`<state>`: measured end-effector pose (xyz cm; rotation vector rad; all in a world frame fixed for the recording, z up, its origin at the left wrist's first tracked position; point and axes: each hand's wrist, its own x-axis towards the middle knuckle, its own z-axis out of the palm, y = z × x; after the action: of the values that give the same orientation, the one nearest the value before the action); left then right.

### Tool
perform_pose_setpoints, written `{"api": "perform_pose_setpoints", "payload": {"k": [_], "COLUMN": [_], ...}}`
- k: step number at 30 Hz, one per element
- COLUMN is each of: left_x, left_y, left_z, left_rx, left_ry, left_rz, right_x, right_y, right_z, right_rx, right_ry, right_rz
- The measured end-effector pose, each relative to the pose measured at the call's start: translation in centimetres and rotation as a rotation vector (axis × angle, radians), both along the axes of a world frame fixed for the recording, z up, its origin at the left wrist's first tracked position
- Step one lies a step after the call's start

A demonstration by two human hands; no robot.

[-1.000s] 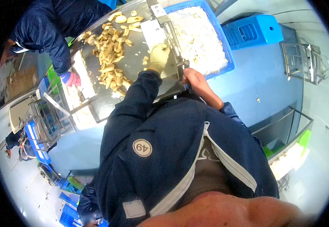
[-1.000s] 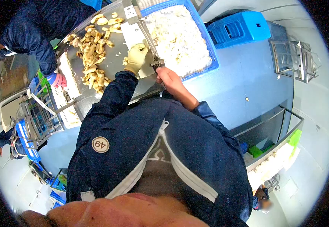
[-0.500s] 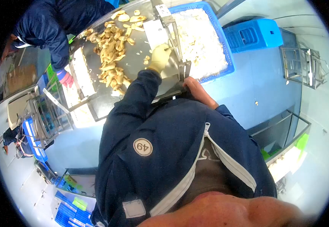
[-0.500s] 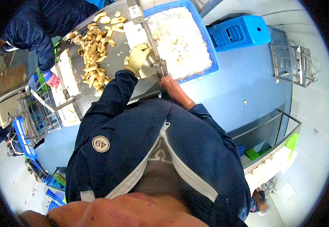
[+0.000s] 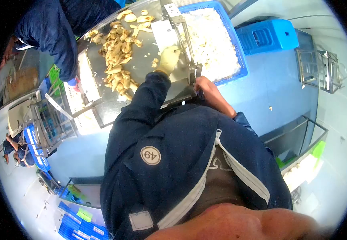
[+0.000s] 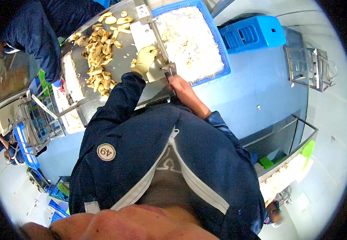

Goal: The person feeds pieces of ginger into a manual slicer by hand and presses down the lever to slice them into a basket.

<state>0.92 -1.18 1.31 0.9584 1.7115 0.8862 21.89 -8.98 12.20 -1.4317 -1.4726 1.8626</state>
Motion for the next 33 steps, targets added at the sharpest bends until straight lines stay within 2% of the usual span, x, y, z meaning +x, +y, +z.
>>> {"api": "perform_pose_setpoints", "payload": {"k": [1, 3, 7, 10, 11, 13, 14, 15, 17, 18, 19, 20, 21, 22, 24, 25, 29, 31, 32, 33], "left_x": [0.4, 0.2, 0.3, -0.2, -0.3, 0.3, 0.6, 0.9, 0.9, 0.8, 0.7, 0.9, 1.4, 2.0, 2.1, 2.4, 1.8, -2.4, -4.1, -6.0], "left_y": [0.1, 0.6, 0.6, 1.0, 1.1, 1.0, 0.9, 0.6, 0.6, 0.3, 0.4, 0.5, 0.4, 0.4, 0.9, 1.2, -1.4, -3.8, -5.6, -7.6], "left_z": [2.5, 0.3, -1.8, -4.3, -4.9, -2.4, -0.5, 0.9, 0.1, -0.8, -1.6, -2.6, 0.3, 3.5, 0.6, -1.8, 5.8, 6.2, 9.1, 9.7], "left_rx": [-0.077, -0.013, 0.099, 0.122, 0.123, 0.026, -0.020, -0.024, 0.094, 0.145, 0.102, 0.160, 0.072, -0.015, 0.014, 0.108, 0.325, 0.437, 0.115, 0.051], "left_ry": [-0.042, 0.019, 0.112, 0.000, 0.039, -0.001, -0.020, -0.182, 0.043, 0.159, 0.069, 0.109, 0.087, 0.063, -0.276, -0.190, -0.182, 0.392, 0.334, 0.258], "left_rz": [0.013, -0.018, 0.046, 0.060, 0.050, 0.051, 0.057, 0.124, 0.084, 0.065, 0.074, 0.101, 0.105, 0.105, 0.212, 0.239, 0.179, 0.004, 0.045, 0.146], "right_x": [-0.1, -0.4, 1.6, 0.7, 0.1, -0.6, -0.4, 0.1, 1.2, 1.3, 1.2, 1.0, 1.8, 1.5, 1.4, 1.4, 1.3, 1.3, 1.3, 1.3], "right_y": [0.3, 0.8, -1.1, -0.1, 0.2, 1.1, 1.0, 0.6, -0.1, -0.4, -0.5, -0.5, -0.3, 0.0, 0.2, 0.2, 0.0, 0.3, 0.4, 0.3], "right_z": [0.6, 1.3, -8.2, -2.5, -0.5, 2.3, 1.5, -0.4, -4.4, -4.7, -5.1, -5.5, -6.6, -4.6, -3.8, -4.0, -3.7, -3.5, -3.5, -3.6], "right_rx": [-0.006, -0.016, 0.379, 0.085, 0.017, -0.102, -0.052, -0.005, 0.055, 0.107, 0.159, 0.213, 0.367, 0.238, 0.284, 0.279, 0.191, 0.166, 0.171, 0.174], "right_ry": [0.030, 0.094, 0.096, -0.015, 0.037, 0.133, 0.117, 0.103, 0.020, 0.010, 0.007, 0.009, -0.028, -0.040, 0.022, 0.021, 0.021, 0.036, 0.048, 0.061], "right_rz": [-0.003, 0.000, 0.172, 0.095, 0.052, -0.033, 0.004, 0.043, 0.145, 0.154, 0.167, 0.180, 0.289, 0.256, 0.265, 0.257, 0.225, 0.220, 0.217, 0.211]}}
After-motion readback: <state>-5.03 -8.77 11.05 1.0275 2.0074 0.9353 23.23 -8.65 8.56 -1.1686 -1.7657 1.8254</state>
